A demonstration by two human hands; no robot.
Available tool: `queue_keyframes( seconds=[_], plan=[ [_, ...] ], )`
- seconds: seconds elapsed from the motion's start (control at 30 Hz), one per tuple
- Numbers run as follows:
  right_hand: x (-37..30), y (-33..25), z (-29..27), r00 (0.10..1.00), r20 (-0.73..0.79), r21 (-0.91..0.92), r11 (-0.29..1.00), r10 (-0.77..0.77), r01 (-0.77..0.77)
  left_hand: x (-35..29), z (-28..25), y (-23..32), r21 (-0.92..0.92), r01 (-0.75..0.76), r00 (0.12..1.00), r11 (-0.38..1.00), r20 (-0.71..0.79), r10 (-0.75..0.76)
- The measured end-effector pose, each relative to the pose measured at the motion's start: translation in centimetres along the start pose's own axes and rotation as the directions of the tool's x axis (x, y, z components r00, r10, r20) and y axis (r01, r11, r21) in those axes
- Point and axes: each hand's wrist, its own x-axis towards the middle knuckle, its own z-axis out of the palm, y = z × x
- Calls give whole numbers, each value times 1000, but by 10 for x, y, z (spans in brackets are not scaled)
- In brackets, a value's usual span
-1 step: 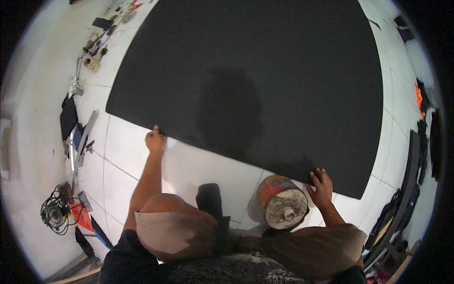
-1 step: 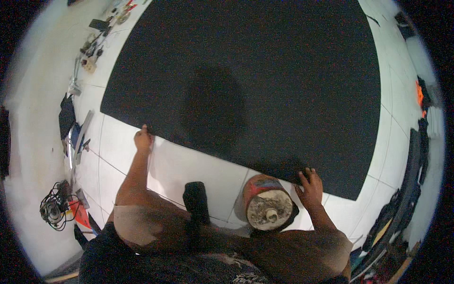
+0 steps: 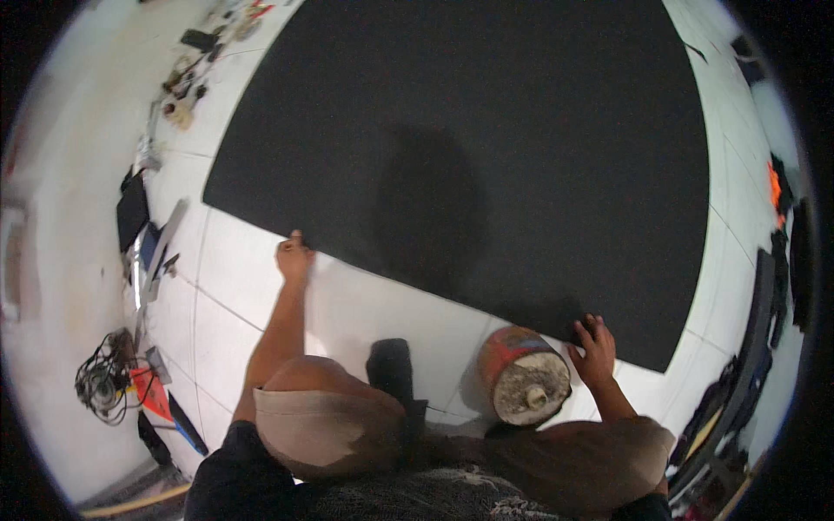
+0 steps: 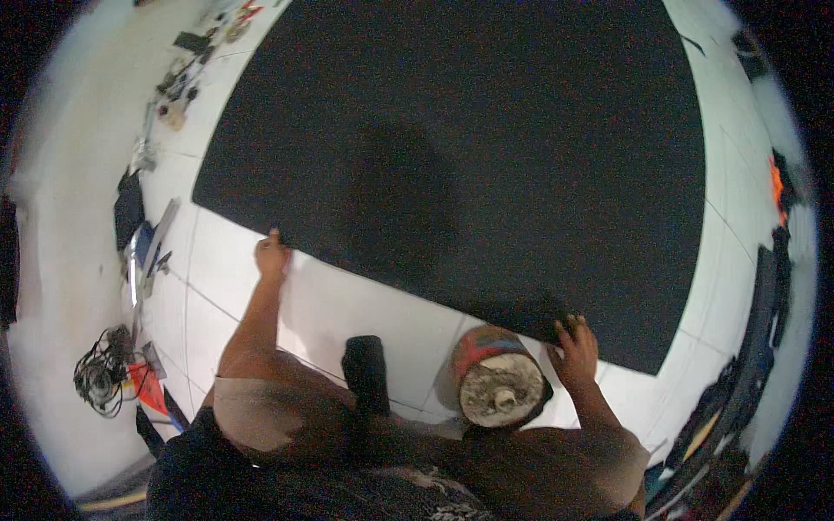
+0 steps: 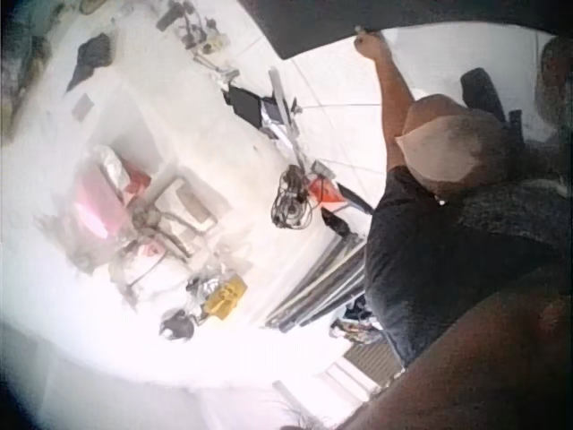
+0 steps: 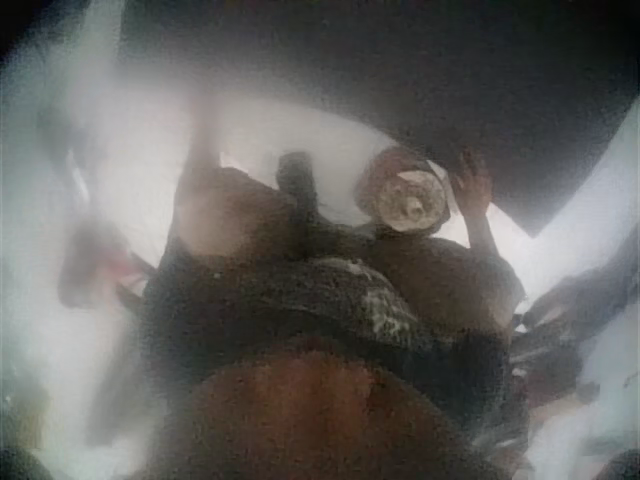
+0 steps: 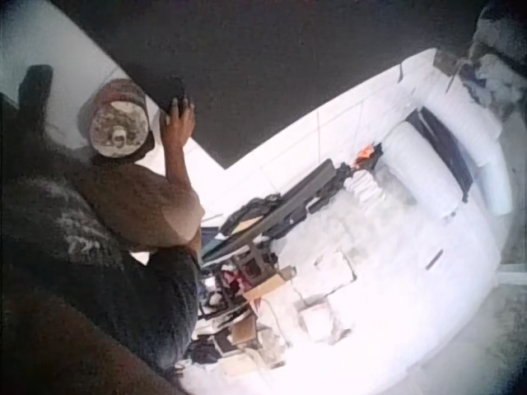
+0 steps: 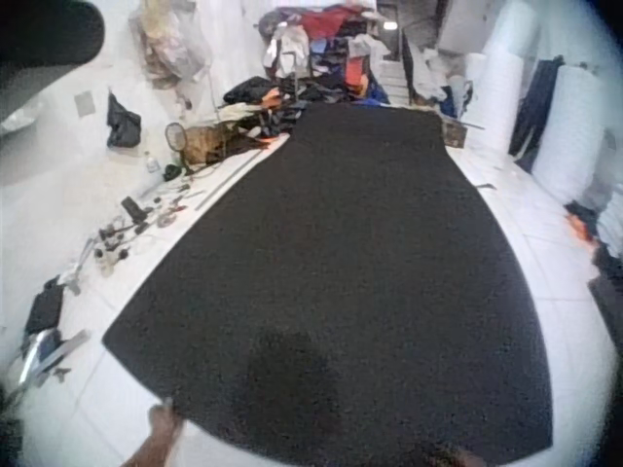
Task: The person sits on the floor and uses large shears to cut a large black sheet of fabric or foam in half. They then fold the material and use a round tin can as a weight to hold the folded edge in place.
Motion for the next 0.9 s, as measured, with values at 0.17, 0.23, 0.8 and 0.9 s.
queue_keyframes(
  seconds=[0.17, 0.23, 0.8, 0.9],
  plan=[
    [-25, 21, -1, 994, 65, -108, 991, 90, -83, -73, 51, 53, 582, -353, 879, 732, -62, 473],
    [-21, 16, 4, 996, 72, -79, 996, 51, -46, -93, 56, 66, 345, -779, 627, 524, 401, 668],
    [19, -98, -141, 681, 546, 194, 864, -488, 464, -147, 103, 52, 329, -936, 348, 126, 805, 481],
    [-4, -100, -120, 652, 584, 153, 854, -484, 497, -150, 104, 51, 332, -933, 358, 139, 815, 457]
  ],
)
